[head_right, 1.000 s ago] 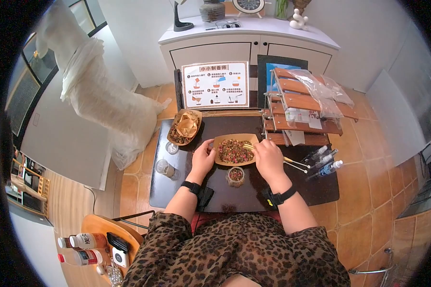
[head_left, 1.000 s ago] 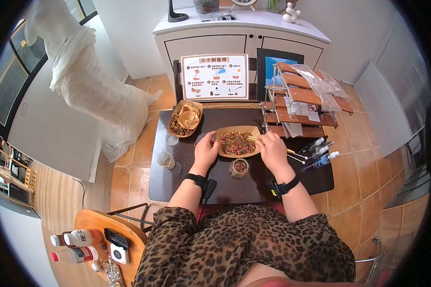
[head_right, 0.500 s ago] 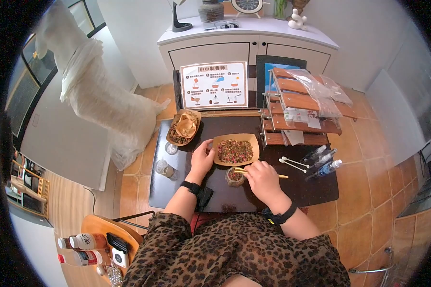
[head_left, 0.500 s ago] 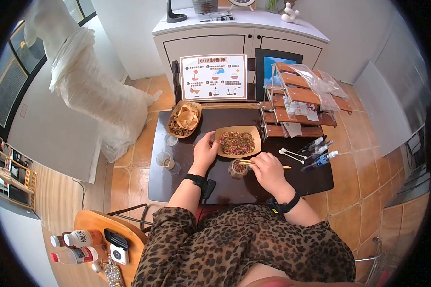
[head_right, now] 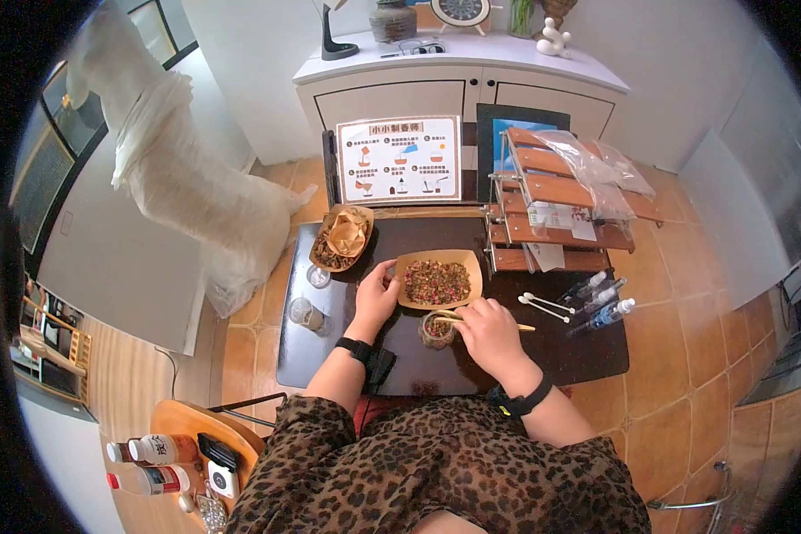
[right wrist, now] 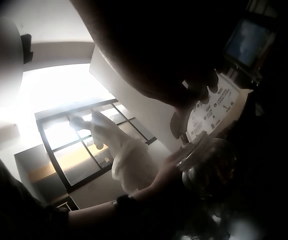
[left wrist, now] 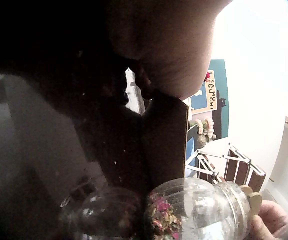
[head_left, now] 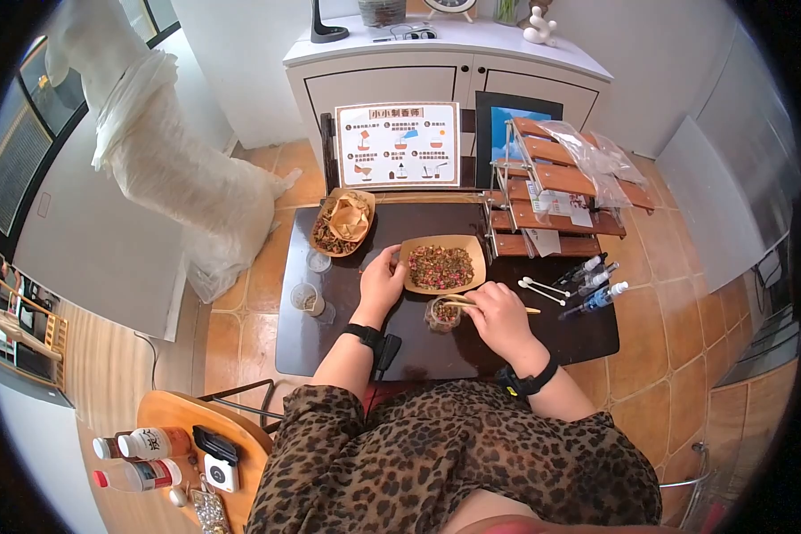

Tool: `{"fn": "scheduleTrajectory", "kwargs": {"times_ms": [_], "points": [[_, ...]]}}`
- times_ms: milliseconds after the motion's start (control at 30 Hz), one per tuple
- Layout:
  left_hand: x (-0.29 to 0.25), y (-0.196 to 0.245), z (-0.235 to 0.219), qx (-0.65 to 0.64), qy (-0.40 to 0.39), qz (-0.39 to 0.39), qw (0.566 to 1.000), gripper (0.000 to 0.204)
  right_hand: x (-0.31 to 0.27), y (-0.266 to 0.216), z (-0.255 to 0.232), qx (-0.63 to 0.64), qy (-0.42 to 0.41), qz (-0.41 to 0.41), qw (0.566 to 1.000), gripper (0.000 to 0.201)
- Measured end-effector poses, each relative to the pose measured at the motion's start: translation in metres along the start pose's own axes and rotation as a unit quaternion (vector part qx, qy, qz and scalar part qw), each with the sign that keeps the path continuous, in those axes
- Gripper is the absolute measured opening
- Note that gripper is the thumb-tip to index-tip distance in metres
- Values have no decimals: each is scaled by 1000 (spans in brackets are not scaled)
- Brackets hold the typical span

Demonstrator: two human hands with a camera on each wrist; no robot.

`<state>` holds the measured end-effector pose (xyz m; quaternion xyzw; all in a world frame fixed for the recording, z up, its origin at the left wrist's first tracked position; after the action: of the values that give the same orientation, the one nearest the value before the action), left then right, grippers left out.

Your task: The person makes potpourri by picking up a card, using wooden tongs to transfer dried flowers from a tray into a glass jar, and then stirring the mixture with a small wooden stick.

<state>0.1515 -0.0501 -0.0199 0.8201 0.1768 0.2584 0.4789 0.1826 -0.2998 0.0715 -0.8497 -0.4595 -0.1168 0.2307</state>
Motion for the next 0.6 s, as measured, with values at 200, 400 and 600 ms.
{"fn": "scheduleTrajectory", "kwargs": {"times_ms": [200, 400, 600], "points": [[1, -3, 2, 3, 1, 9, 1000, 35, 19, 26, 8, -38, 34, 37, 998, 18], [1, -5, 2, -3, 3, 5, 1000, 34, 33, 46, 35, -81, 16, 51, 995, 13], [1, -6, 2, 2, 3, 9, 1000, 34, 41, 48, 58, -98, -12, 40, 994, 9]]}}
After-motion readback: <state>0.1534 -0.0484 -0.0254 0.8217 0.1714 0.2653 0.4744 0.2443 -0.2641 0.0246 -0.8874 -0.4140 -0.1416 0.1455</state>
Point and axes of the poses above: each hand's wrist, its own x-axis towards the middle knuckle, its own z-axis out of the palm, y = z × x, the point moved 4 cm from there along x, towards the middle knuckle, and after that the axes turned 6 degrees about -x, right-handed, at the moved point
